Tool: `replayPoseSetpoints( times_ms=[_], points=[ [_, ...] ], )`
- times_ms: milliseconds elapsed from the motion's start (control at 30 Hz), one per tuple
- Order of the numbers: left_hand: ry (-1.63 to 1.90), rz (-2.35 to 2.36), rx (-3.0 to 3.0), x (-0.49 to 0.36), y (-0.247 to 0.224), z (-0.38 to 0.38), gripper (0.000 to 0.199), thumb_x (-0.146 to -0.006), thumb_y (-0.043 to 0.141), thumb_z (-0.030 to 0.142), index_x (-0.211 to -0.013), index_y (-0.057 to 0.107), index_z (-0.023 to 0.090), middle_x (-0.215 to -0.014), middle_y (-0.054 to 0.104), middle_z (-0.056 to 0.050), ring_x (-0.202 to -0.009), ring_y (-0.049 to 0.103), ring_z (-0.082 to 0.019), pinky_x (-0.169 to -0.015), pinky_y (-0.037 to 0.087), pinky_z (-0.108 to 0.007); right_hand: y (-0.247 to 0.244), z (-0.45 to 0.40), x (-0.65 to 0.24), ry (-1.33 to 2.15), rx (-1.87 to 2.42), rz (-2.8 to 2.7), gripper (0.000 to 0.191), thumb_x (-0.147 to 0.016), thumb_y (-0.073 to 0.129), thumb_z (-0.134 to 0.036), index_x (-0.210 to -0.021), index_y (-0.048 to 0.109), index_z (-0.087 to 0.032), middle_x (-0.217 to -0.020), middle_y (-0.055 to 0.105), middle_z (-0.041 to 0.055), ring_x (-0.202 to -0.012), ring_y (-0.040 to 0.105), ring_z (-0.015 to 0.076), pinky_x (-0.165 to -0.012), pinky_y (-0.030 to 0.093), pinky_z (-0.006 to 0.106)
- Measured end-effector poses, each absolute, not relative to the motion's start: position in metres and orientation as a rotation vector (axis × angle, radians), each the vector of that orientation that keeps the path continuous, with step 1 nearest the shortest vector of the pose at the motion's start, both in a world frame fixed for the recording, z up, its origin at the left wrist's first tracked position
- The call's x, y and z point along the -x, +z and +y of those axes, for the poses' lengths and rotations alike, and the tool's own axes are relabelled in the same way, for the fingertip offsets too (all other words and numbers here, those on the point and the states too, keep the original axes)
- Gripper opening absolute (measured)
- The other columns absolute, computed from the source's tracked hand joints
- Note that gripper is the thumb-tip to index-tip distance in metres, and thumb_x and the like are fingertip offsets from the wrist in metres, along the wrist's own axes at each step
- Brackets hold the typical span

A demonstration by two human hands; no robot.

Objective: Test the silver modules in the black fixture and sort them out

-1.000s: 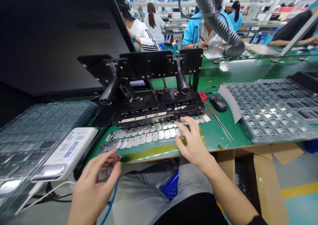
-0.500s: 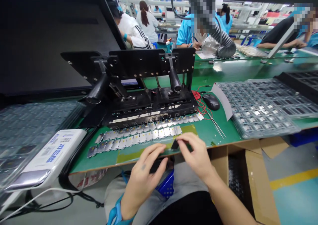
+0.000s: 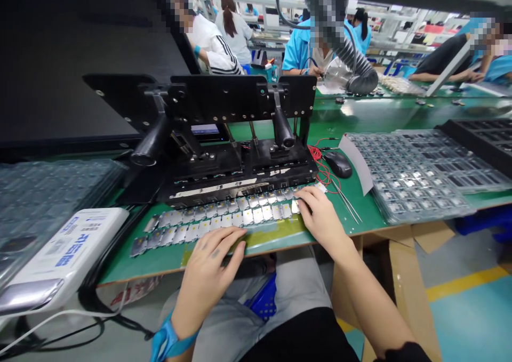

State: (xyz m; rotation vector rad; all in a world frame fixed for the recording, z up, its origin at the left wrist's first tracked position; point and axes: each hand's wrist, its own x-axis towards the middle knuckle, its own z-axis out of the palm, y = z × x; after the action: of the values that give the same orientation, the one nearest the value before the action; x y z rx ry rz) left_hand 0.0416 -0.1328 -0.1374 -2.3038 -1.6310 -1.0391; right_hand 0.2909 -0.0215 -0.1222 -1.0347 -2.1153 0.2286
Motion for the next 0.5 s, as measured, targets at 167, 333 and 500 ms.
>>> replayPoseSetpoints(
  times_ms=[167,333,500],
  points=[
    [-1.01,-1.6,2.287,-0.041,-0.136,-0.133,0.02,-0.097,0.056,0.018,-0.117,0.06,0.018,-0.11,0.067,-0.007,-0.103,0.058,-0.023,-0.093,0.045,-0.039,-0.119,-0.033,-0.299,0.221,0.998,-2.268,0.014,-0.099,0.055,-0.019,-0.108,0.065,-0.019,-0.111,0.061,0.0073,-0.105,0.058,0.0196,-0.093,0.053,0.036],
    [-0.991,-1.587,2.288,-0.042,-0.136,-0.132,0.02,-0.096,0.057,0.016,-0.115,0.061,0.018,-0.11,0.068,-0.006,-0.103,0.059,-0.024,-0.093,0.044,-0.039,-0.126,-0.036,-0.303,0.264,0.974,-2.291,0.016,-0.097,0.052,-0.011,-0.106,0.064,-0.018,-0.111,0.061,0.0073,-0.104,0.057,0.0191,-0.091,0.053,0.036],
    [-0.967,-1.565,2.287,-0.041,-0.138,-0.133,0.017,-0.097,0.056,0.018,-0.114,0.062,0.017,-0.109,0.068,-0.007,-0.103,0.059,-0.024,-0.093,0.043,-0.039,-0.127,-0.039,-0.302,0.304,0.968,-2.249,0.017,-0.094,0.053,-0.008,-0.102,0.064,-0.018,-0.108,0.062,0.0062,-0.102,0.057,0.0184,-0.09,0.052,0.036]
  ],
)
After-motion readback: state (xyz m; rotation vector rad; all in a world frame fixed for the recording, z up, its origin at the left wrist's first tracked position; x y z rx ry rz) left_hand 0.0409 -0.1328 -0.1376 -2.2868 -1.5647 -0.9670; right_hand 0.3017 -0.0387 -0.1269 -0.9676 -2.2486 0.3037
